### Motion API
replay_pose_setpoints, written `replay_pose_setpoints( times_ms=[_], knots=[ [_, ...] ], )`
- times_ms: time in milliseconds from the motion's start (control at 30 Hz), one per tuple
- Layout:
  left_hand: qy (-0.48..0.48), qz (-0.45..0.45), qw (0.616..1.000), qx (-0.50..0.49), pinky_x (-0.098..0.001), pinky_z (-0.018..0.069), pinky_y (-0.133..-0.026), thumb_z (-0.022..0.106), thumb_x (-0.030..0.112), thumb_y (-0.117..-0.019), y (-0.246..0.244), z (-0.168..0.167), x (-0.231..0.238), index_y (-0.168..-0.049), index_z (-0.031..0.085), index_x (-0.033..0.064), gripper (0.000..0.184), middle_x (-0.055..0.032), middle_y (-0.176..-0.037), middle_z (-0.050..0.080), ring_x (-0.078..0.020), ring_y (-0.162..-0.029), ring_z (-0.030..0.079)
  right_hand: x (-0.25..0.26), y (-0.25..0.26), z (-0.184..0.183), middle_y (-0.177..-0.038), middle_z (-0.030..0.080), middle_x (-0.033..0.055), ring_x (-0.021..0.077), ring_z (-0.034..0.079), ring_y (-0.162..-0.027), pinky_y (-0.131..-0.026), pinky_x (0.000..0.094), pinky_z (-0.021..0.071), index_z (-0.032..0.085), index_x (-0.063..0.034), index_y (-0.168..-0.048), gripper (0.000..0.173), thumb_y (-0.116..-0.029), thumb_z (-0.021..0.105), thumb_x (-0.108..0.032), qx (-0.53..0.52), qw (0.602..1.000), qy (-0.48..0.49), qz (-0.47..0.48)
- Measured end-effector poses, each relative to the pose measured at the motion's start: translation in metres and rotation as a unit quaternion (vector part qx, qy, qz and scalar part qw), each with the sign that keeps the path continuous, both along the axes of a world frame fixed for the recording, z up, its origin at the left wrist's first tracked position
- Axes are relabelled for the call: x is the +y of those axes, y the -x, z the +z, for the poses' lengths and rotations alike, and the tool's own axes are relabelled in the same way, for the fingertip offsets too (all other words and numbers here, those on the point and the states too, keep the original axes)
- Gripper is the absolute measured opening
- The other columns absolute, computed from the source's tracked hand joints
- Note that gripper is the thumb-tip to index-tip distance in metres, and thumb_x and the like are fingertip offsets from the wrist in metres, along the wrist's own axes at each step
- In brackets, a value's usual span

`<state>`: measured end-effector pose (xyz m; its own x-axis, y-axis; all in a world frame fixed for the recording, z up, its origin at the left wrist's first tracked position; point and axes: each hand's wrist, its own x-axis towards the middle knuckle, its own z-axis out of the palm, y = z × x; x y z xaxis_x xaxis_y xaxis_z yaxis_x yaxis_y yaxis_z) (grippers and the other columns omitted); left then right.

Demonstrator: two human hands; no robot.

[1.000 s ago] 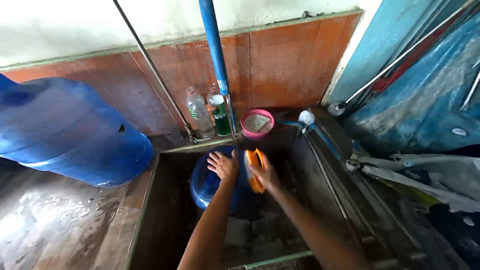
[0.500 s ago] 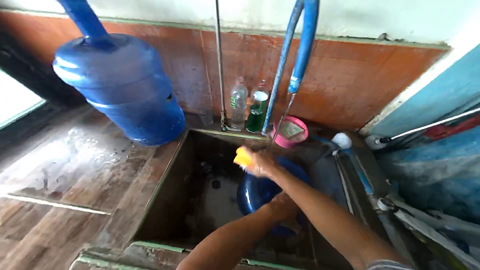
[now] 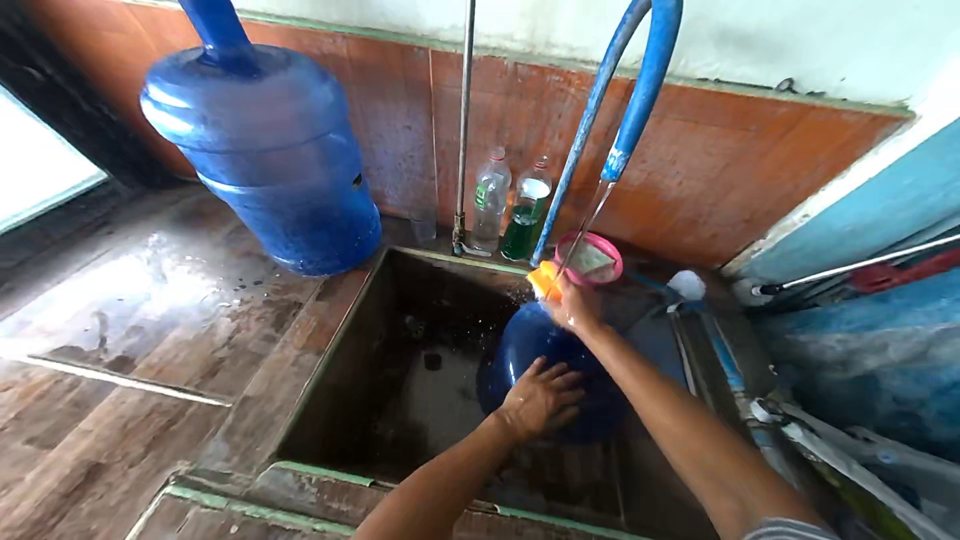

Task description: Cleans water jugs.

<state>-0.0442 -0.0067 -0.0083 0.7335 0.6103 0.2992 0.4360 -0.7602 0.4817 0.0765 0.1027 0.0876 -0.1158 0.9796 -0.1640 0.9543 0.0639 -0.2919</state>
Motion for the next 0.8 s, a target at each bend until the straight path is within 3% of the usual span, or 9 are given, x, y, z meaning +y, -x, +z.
replay_pose_setpoints(
  times_ms=[100,133,233,333,433,500,567,667,800],
  knots=[
    [-0.044,0.014,0.999,-0.028,-0.0563,0.0397,-0.113,0.058,0.017,-0.1008,-0.004,0.001,0.007,-0.121,0.076,0.0106,0.028,-0.0118,-0.134,0.068,-0.0334,-0.131,0.060,-0.023,0.023,0.001,-0.125,0.068,0.0271,0.0450,0.065,-0.116,-0.099,0.0624,0.0479,0.034,-0.0154,-0.162,0.074,-0.0983,0.063,-0.042,0.011,0.994,0.005,0.112],
    [-0.035,0.017,0.999,-0.020,-0.0559,0.0376,-0.115,0.056,0.017,-0.1018,-0.005,0.002,0.007,-0.123,0.075,0.0101,0.029,-0.0128,-0.136,0.067,-0.0339,-0.133,0.058,-0.021,0.024,0.003,-0.126,0.067,0.0269,0.0450,0.065,-0.117,-0.100,0.0631,0.0474,0.034,-0.0175,-0.162,0.074,-0.0984,0.064,-0.041,0.027,0.993,0.018,0.113],
    [0.002,0.118,0.992,-0.041,-0.0593,0.0300,-0.119,0.056,0.018,-0.1017,-0.002,-0.001,0.001,-0.127,0.072,0.0074,0.031,-0.0223,-0.145,0.057,-0.0408,-0.140,0.049,-0.001,0.002,-0.009,-0.134,0.062,0.0276,0.0451,0.060,-0.124,-0.105,0.0645,0.0440,0.033,-0.0093,-0.160,0.072,-0.1005,0.065,-0.033,0.090,0.995,-0.016,-0.029],
    [0.036,0.387,0.910,-0.142,-0.0695,0.0276,-0.115,0.061,0.016,-0.0976,-0.003,-0.007,0.006,-0.138,0.058,-0.0064,0.046,-0.0337,-0.153,0.041,-0.0510,-0.143,0.040,-0.035,0.002,-0.010,-0.129,0.066,0.0269,0.0448,0.064,-0.119,-0.102,0.0623,0.0477,0.023,-0.0130,-0.164,0.078,-0.1011,0.061,-0.038,0.079,0.996,0.024,-0.035],
    [0.241,0.509,0.806,-0.182,-0.0649,0.0310,-0.115,0.055,0.030,-0.1045,0.017,0.005,0.032,-0.156,0.031,-0.0054,0.067,-0.0319,-0.164,0.021,-0.0475,-0.149,0.029,-0.089,-0.005,-0.001,-0.126,0.068,0.0248,0.0444,0.066,-0.115,-0.099,0.0632,0.0485,0.022,-0.0211,-0.165,0.082,-0.0982,0.066,-0.037,0.096,0.988,0.112,0.035],
    [0.336,0.495,0.788,-0.146,-0.0613,0.0402,-0.111,0.061,0.043,-0.1018,0.031,0.017,0.047,-0.159,0.028,0.0034,0.077,-0.0296,-0.157,0.037,-0.0445,-0.141,0.044,-0.103,-0.038,-0.001,-0.124,0.068,0.0263,0.0464,0.066,-0.113,-0.097,0.0655,0.0486,0.024,-0.0229,-0.165,0.082,-0.0971,0.068,-0.038,0.101,0.988,0.114,0.010],
    [0.365,0.444,0.812,-0.104,-0.0596,0.0434,-0.108,0.064,0.045,-0.0999,0.035,0.026,0.059,-0.160,0.028,0.0080,0.079,-0.0286,-0.149,0.048,-0.0436,-0.134,0.052,-0.100,-0.086,-0.015,-0.124,0.067,0.0284,0.0472,0.065,-0.114,-0.097,0.0658,0.0487,0.025,-0.0202,-0.164,0.082,-0.0969,0.067,-0.038,0.121,0.987,0.056,-0.086],
    [0.342,0.313,0.884,-0.050,-0.0584,0.0411,-0.111,0.063,0.038,-0.1015,0.035,0.028,0.068,-0.161,0.028,0.0106,0.074,-0.0267,-0.152,0.046,-0.0415,-0.136,0.051,-0.112,-0.137,-0.044,-0.139,0.060,0.0265,0.0387,0.060,-0.128,-0.110,0.0553,0.0452,0.032,-0.0082,-0.160,0.080,-0.0956,0.072,-0.032,0.258,0.948,-0.025,-0.184],
    [0.297,0.160,0.940,0.041,-0.0548,0.0348,-0.118,0.057,0.030,-0.1048,0.046,0.037,0.091,-0.160,0.036,0.0152,0.061,-0.0178,-0.160,0.040,-0.0328,-0.146,0.042,-0.151,-0.145,-0.054,-0.142,0.058,0.0209,0.0314,0.061,-0.127,-0.109,0.0506,0.0473,0.039,-0.0112,-0.158,0.077,-0.0922,0.075,-0.030,0.371,0.907,0.022,-0.198]
  ],
)
